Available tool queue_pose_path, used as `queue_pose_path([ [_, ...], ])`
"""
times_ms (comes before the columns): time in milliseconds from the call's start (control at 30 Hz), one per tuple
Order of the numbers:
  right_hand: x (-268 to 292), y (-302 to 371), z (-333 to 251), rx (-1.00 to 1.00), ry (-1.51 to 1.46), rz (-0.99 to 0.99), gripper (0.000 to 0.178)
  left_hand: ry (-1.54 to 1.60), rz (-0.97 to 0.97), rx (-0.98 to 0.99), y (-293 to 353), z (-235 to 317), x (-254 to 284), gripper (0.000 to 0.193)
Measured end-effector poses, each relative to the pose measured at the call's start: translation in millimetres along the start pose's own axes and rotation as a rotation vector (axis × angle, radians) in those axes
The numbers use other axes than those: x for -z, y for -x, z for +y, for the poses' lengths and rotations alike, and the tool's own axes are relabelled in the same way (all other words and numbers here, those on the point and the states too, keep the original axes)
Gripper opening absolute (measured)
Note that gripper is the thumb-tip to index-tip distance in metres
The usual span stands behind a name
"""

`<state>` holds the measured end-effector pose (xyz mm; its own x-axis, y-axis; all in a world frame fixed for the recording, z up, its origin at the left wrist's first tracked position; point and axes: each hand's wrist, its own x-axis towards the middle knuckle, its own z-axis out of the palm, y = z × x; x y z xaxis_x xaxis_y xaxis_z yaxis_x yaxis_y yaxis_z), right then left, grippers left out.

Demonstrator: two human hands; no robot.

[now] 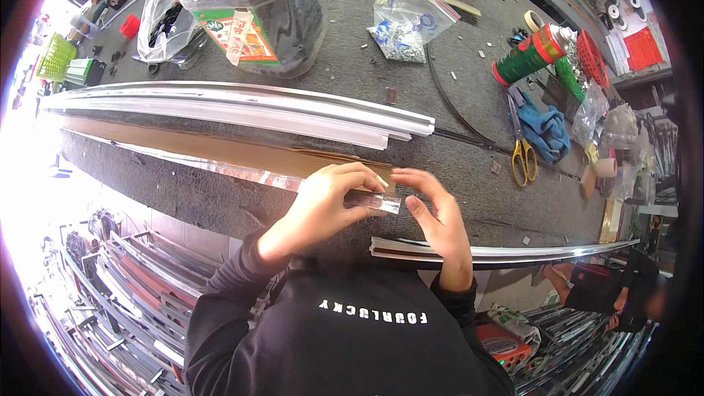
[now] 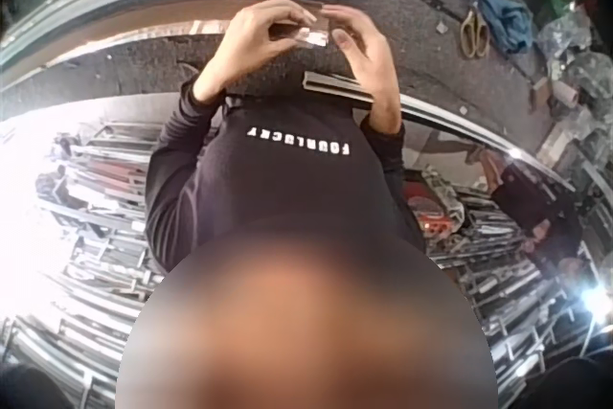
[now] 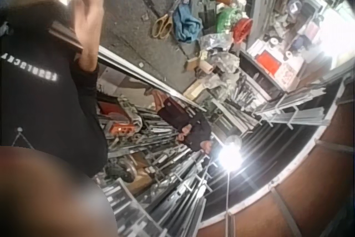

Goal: The person uses shears to cut a small piece from a cardboard strip, then places the shears down. They pick up a long metal frame and insert a small metal piece into its channel, sliding it along the length. The person repeats this with another metal frame, inserting and sliding the piece into place.

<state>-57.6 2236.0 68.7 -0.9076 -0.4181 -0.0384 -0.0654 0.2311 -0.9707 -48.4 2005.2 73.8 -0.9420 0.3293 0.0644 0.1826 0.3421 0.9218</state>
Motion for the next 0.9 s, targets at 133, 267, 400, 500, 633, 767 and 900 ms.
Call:
queue_pose_path([
  [133, 7.6, 2.5, 0.4, -0.17, 0.047, -0.098, 0.027, -0.059, -0.012, -0.054, 5.3, -1.8, 0.2, 0.028],
  [267, 16.3, 7.0, -4.0, -0.172, -0.007, -0.015, 0.018, -0.217, 0.05, -0.123, 7.9, -5.2, -7.1, 0.031],
  [400, 19.0, 14.2, -5.9, -0.156, -0.035, 0.004, 0.016, -0.281, 0.078, -0.154, 7.3, -9.5, -13.6, 0.033],
  [500, 19.4, 19.3, -3.0, -0.153, 0.035, -0.021, 0.016, -0.284, 0.067, -0.128, 8.0, -10.1, -15.2, 0.033],
  [633, 16.8, 23.3, 3.8, -0.173, 0.0, -0.046, 0.015, -0.258, 0.056, -0.149, 7.8, -8.8, -14.8, 0.033],
  [767, 14.3, 24.9, 7.4, -0.199, -0.021, -0.075, 0.016, -0.257, 0.019, -0.187, 5.0, -6.3, -12.2, 0.034],
  [900, 15.5, 27.3, 9.2, -0.225, -0.024, -0.088, 0.018, -0.235, -0.011, -0.128, 4.8, -0.7, -11.1, 0.031],
])
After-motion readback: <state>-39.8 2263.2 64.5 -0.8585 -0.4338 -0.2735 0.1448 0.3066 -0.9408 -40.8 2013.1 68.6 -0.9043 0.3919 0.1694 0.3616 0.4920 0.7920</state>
